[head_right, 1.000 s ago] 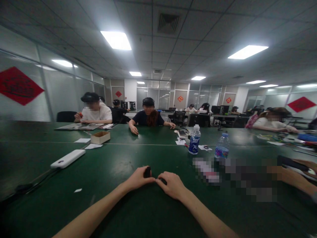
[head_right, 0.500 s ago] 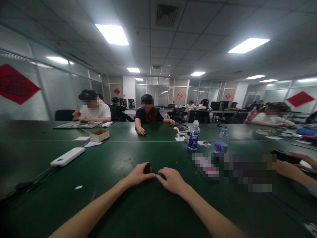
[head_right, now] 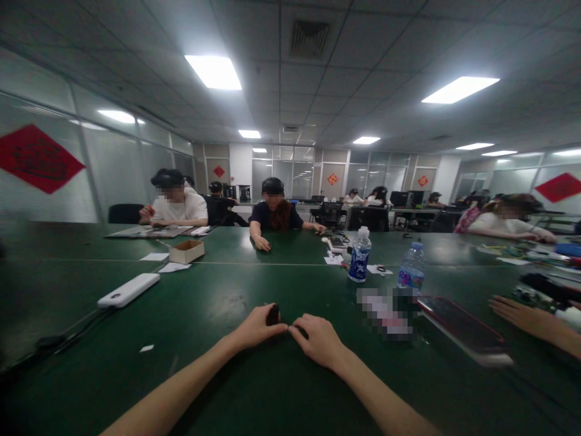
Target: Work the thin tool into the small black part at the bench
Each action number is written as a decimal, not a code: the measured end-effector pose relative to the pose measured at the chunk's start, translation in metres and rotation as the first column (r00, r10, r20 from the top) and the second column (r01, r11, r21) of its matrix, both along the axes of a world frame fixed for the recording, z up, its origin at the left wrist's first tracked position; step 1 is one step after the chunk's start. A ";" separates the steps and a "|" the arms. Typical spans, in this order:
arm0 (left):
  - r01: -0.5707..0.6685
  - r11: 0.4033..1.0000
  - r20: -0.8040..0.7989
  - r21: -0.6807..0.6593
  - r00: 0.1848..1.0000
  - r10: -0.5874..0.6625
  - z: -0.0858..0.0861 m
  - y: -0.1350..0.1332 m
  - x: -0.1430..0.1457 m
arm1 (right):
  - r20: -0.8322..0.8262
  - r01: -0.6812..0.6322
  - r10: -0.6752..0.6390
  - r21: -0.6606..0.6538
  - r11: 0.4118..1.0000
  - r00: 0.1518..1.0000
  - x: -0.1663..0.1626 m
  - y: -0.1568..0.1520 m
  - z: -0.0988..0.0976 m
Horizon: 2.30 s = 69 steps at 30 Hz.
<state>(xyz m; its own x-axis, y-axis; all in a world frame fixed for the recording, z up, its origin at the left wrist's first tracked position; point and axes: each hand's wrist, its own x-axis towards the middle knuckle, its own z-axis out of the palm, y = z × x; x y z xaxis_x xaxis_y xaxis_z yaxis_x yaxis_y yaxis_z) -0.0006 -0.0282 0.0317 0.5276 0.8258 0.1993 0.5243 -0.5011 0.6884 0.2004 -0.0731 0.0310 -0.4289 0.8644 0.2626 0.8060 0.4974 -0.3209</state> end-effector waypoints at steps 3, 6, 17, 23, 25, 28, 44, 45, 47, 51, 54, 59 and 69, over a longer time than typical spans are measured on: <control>-0.011 1.000 0.000 -0.011 1.000 0.011 -0.001 0.001 0.000 | 0.006 0.015 -0.015 0.036 0.999 1.000 -0.002 0.001 -0.003; -0.029 0.999 0.009 -0.020 1.000 0.029 -0.002 0.002 0.000 | 0.008 0.029 -0.029 0.049 0.998 1.000 -0.003 0.002 -0.005; -0.092 0.996 0.030 -0.004 0.995 0.092 -0.002 0.002 0.000 | -0.044 0.076 -0.074 0.039 0.996 0.996 -0.003 0.005 -0.008; -0.094 0.995 0.064 -0.038 0.993 0.097 -0.003 0.003 -0.002 | -0.053 0.110 -0.108 0.019 0.994 0.993 -0.004 0.002 -0.004; -0.065 0.996 0.085 -0.068 0.994 0.071 -0.004 0.004 -0.001 | -0.051 0.133 -0.132 0.022 0.991 0.990 -0.004 0.003 -0.004; -0.032 0.998 0.089 -0.055 0.995 0.037 -0.004 0.004 0.000 | -0.060 0.155 -0.154 0.019 0.988 0.986 -0.002 0.005 -0.005; -0.039 0.999 0.045 0.017 0.998 0.038 -0.003 0.003 0.000 | -0.081 0.075 -0.074 0.016 0.997 0.994 0.005 0.008 -0.009; -0.038 0.999 0.053 0.010 0.998 0.037 -0.003 0.003 0.000 | -0.082 0.070 -0.068 0.015 0.997 0.994 0.005 0.008 -0.009; -0.038 0.999 0.073 0.002 0.997 0.037 -0.003 0.003 0.000 | -0.080 0.063 -0.062 0.013 0.998 0.995 0.005 0.008 -0.009; -0.020 1.000 0.113 -0.016 0.993 0.022 -0.005 0.005 0.000 | -0.078 0.063 -0.061 0.021 0.998 0.995 0.005 0.008 -0.009; -0.011 0.999 0.143 -0.041 0.990 0.017 -0.008 0.006 -0.001 | -0.078 0.067 -0.065 0.026 0.997 0.995 0.005 0.008 -0.009; -0.041 0.999 0.104 0.025 0.994 0.038 -0.007 0.006 0.000 | -0.072 0.087 -0.085 0.029 0.996 0.994 0.004 0.009 -0.011; -0.030 0.999 0.083 0.024 0.996 0.028 -0.006 0.005 -0.001 | -0.075 0.102 -0.100 0.018 0.995 0.992 0.004 0.008 -0.010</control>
<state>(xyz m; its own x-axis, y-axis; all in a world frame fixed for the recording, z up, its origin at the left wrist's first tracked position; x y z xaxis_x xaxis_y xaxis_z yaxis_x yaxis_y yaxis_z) -0.0014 -0.0231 0.0254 0.4839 0.8347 0.2627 0.4806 -0.5044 0.7173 0.2044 -0.0646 0.0207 -0.3181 0.8959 0.3101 0.8269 0.4222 -0.3716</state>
